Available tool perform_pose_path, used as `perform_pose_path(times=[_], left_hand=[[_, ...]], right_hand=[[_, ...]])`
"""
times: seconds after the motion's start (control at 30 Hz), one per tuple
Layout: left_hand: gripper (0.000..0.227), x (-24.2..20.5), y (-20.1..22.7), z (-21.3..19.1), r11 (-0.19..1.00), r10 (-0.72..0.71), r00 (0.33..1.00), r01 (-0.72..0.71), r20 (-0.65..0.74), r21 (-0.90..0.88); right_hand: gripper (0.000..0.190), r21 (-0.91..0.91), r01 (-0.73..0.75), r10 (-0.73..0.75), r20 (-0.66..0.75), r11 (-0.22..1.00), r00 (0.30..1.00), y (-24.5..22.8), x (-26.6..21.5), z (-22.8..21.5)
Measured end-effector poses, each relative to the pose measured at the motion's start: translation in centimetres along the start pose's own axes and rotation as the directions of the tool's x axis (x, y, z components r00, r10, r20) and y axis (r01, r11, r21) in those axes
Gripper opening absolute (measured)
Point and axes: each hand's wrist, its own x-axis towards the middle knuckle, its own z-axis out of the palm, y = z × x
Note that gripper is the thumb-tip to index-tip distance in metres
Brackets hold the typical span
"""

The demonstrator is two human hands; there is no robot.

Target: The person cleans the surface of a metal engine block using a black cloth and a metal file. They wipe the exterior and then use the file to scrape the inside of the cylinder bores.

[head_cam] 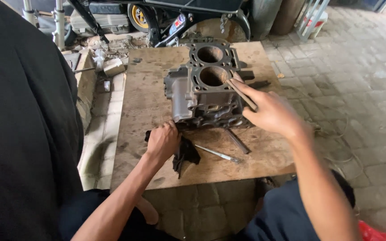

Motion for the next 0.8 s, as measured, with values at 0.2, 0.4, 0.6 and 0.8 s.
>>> perform_pose_path(times=[0.2,0.4,0.6,0.8], left_hand=[[0.044,-0.3,0.3,-1.7,0.997,-0.041,0.999,0.041,-0.009,-0.059],[0.047,-1.0,-0.1,-3.7,0.998,0.011,0.999,-0.008,0.036,-0.066],[0.046,-0.6,-0.1,-2.8,0.998,-0.011,1.0,0.012,0.029,-0.062],[0.043,0.8,0.1,0.6,0.998,-0.015,1.0,0.014,-0.018,-0.068]], right_hand=[[0.075,0.167,0.166,-0.156,-0.073,0.972,0.985,-1.3,2.6,-0.4],[0.081,0.115,0.14,-0.137,-0.029,0.983,0.99,-1.5,1.1,-0.5],[0.092,0.046,0.133,-0.135,0.044,0.99,0.99,1.0,1.6,1.5],[0.106,0.05,0.208,-0.208,0.003,0.977,0.978,-2.0,1.3,0.1]])
